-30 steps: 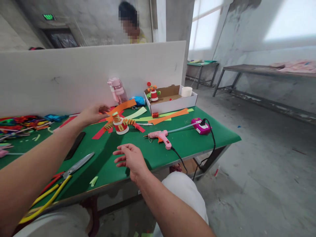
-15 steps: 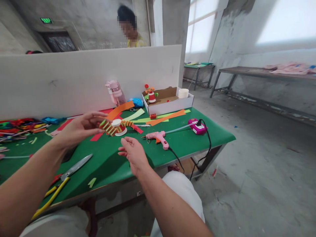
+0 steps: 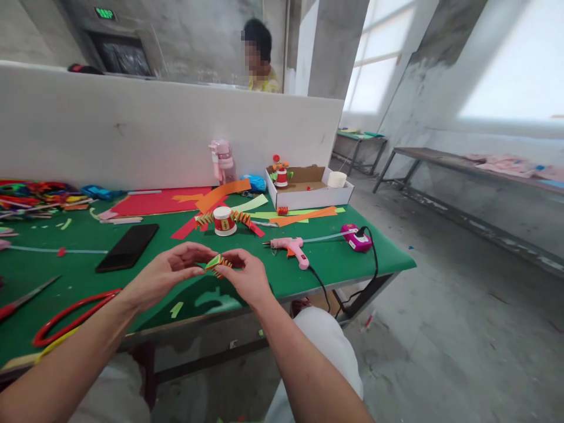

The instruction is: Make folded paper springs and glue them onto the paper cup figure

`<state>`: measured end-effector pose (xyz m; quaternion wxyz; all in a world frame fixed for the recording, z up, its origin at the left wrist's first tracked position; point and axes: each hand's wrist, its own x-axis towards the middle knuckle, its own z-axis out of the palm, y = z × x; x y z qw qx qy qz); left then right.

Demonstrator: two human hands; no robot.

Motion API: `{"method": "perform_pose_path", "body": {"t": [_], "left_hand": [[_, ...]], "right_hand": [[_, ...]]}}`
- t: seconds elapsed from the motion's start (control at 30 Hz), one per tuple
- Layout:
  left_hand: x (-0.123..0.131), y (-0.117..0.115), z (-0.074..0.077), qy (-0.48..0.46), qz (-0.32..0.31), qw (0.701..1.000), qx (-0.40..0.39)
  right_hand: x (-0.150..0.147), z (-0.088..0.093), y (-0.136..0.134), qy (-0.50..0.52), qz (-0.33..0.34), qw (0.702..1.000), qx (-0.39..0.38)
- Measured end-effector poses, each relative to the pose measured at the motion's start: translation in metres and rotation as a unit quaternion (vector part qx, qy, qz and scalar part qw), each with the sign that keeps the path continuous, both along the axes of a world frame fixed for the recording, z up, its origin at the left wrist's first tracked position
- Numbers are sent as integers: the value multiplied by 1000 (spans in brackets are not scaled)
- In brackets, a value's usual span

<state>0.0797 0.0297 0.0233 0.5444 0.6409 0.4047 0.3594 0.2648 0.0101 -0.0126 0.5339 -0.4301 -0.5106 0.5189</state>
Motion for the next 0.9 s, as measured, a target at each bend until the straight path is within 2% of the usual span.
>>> {"method": "perform_pose_path", "body": {"t": [0.17,0.27,0.43,0.53,0.6,0.67,0.73,0.8,0.83,0.87,0.9], "left_hand": [[5,1,-10,3,9,1000,4],[6,2,-14,-18,41,999,-8],[10,3,-22,-129,76,985,-87],[10,3,-26,-153,88,977,-119],[8,4,-28,-153,95,975,-126],[4,5,-29,-155,105,974,-127],[0,7,-30,-159,115,972,-127],[-3,8,-31,-159,112,972,-132],[-5,9,-30,-158,108,972,-138],[-6,9,-30,-155,101,972,-145],[-7,8,-29,-151,95,972,-152]], "right_hand": [[-5,-4,0,-4,6,1000,-6],[-7,-5,0,7,13,1000,-19],[-11,-10,0,8,14,1000,-22],[-12,-10,0,-32,9,999,-10],[-4,-5,3,-67,-2,998,9],[19,5,6,-114,-54,991,40],[54,17,7,-194,-163,965,70],[92,25,5,-335,-285,896,54],[109,27,4,-399,-310,863,17],[123,27,3,-448,-302,840,-33],[132,25,3,-472,-271,835,-87]]}}
